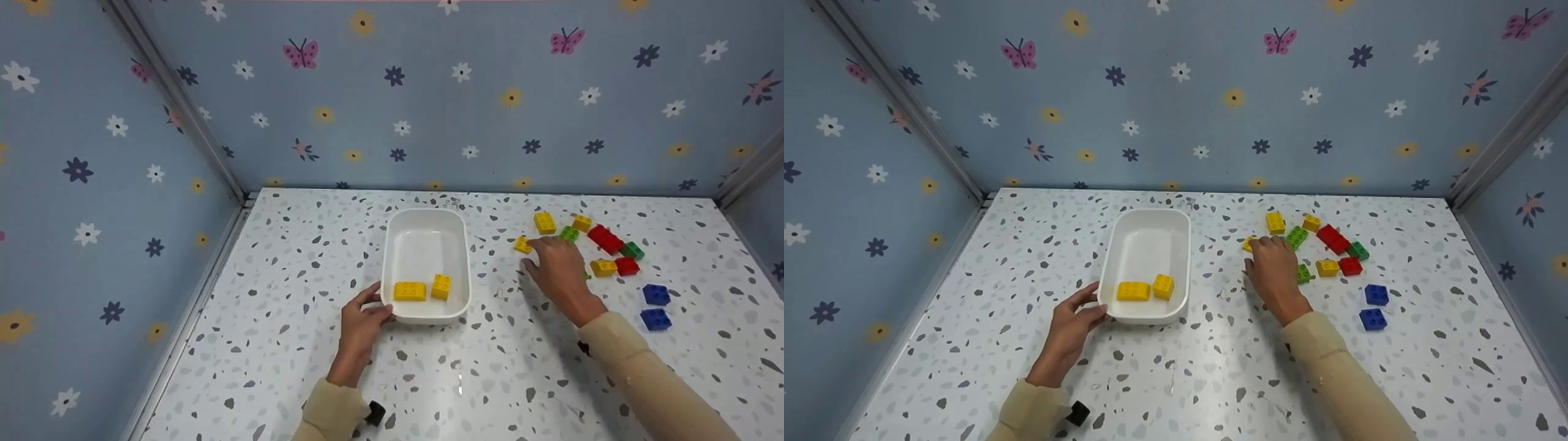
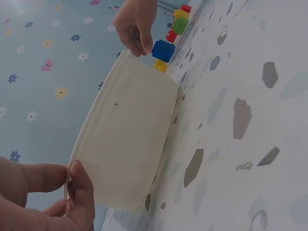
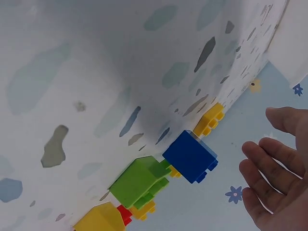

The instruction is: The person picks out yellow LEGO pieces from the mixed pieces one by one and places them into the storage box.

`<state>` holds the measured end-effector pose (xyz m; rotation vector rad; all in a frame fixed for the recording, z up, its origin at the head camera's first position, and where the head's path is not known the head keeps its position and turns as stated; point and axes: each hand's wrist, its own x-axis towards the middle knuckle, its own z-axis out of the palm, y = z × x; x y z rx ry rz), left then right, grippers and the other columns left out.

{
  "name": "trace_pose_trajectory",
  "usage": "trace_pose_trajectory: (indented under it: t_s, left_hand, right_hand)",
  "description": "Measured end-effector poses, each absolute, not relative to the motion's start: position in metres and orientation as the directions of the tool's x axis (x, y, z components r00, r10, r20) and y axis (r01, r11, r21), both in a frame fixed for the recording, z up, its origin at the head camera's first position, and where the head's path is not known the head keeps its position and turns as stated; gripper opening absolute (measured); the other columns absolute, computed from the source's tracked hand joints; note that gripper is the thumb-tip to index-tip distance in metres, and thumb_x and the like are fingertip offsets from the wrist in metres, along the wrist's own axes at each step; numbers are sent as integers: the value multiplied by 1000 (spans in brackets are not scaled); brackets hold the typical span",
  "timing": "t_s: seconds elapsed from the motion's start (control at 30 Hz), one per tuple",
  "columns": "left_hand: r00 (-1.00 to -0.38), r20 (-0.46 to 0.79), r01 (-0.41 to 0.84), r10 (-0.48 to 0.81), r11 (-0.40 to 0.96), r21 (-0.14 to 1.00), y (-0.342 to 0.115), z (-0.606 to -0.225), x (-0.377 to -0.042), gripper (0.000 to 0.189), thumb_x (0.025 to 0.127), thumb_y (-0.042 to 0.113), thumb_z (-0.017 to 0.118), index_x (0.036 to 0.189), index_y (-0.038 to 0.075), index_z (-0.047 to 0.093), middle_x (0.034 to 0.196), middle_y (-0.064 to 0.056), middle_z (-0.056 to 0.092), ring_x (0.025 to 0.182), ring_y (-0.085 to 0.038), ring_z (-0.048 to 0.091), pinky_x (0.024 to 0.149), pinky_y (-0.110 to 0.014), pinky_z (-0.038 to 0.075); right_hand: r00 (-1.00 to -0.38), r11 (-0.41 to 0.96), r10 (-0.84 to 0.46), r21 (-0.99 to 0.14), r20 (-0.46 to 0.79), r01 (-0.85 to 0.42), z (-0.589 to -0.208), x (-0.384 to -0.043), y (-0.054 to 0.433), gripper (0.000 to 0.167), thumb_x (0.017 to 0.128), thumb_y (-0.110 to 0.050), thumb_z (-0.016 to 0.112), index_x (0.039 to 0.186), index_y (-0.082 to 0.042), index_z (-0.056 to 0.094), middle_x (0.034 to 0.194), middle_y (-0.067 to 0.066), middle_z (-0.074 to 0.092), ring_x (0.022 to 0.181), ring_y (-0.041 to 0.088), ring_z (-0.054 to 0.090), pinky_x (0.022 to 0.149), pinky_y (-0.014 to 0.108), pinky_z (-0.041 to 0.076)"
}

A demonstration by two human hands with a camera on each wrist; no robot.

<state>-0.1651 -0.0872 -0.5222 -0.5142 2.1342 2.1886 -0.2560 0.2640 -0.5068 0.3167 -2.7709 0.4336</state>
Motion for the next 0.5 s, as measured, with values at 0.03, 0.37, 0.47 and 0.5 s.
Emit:
trace_pose_trajectory:
  t_s: [0.03,0.37,0.47,0.5]
  left_hand:
    - [-944,-264,-258,-200,-54,965,-87,-522,-165,56,94,-9,68,148,0,59,128,-20,58,92,-20,69,85,-32,65]
    - [-950,-246,-235,-191,-81,969,-87,-521,-163,56,93,-10,68,148,-3,58,128,-22,58,90,-19,68,84,-33,65]
    - [-952,-241,-228,-189,-87,970,-88,-521,-163,55,93,-11,67,147,-4,58,127,-23,58,89,-19,68,83,-31,65]
    - [-951,-244,-231,-191,-85,969,-88,-521,-163,55,93,-11,68,147,-3,58,127,-22,58,89,-18,68,82,-30,65]
  right_hand:
    - [-926,929,-165,-261,339,-261,-507,-256,264,35,90,-6,84,121,6,74,120,27,73,109,46,68,105,63,52]
    - [-921,923,-172,-270,350,-275,-513,-264,271,36,89,-5,84,120,9,74,117,29,74,105,47,69,103,64,53]
    - [-919,924,-179,-262,352,-280,-514,-268,273,37,88,-5,84,120,10,73,115,29,74,102,47,69,101,63,55]
    - [-919,923,-179,-264,350,-281,-514,-269,273,37,88,-5,84,121,10,73,115,29,74,101,47,69,100,62,55]
